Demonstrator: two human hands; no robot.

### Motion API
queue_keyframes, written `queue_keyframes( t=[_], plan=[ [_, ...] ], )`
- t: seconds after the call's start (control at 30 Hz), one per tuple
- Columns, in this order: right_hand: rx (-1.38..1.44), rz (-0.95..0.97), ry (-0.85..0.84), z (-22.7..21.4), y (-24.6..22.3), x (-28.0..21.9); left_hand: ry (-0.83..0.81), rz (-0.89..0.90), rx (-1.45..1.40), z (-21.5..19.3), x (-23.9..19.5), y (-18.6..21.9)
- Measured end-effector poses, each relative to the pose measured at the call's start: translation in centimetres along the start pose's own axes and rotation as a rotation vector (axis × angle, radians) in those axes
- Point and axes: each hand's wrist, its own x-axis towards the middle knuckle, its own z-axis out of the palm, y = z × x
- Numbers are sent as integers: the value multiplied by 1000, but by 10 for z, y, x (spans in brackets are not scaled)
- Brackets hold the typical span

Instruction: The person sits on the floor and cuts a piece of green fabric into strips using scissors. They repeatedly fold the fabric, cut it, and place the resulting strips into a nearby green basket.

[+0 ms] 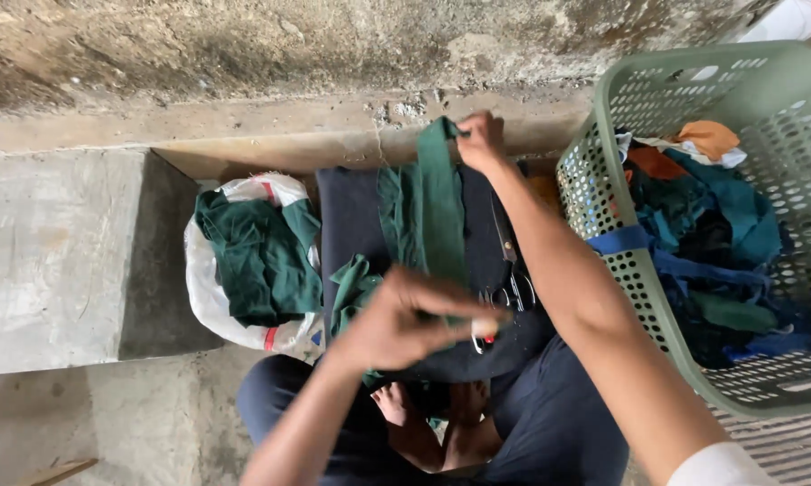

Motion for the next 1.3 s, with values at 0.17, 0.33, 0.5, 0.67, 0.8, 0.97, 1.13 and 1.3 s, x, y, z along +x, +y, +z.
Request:
queue_keyframes(
  t=[0.17,0.33,0.5,0.67,0.8,0.97,1.13,1.3],
  plan=[
    [371,31,-34,-7,-20,26,56,-203,-185,47,-65,-88],
    [558,165,-27,-10,-47,18,25,-181,-26,85,-108,-151],
    [729,238,-41,-11,-61,29,-96,-148,204,109,-138,-209],
    [959,266,-71,-6,-71,51,-87,-145,417,114,-138,-237],
    [804,261,-137,2,-76,45,-25,-119,541,126,-160,-289],
    [381,368,-253,23,-48,14,-55,-119,760,131,-177,-300],
    [205,105,7,109,45,8,-53,-111,748,130,-180,-278],
    [224,123,230,93,32,-87,1,-184,731,135,-179,-266]
  ],
)
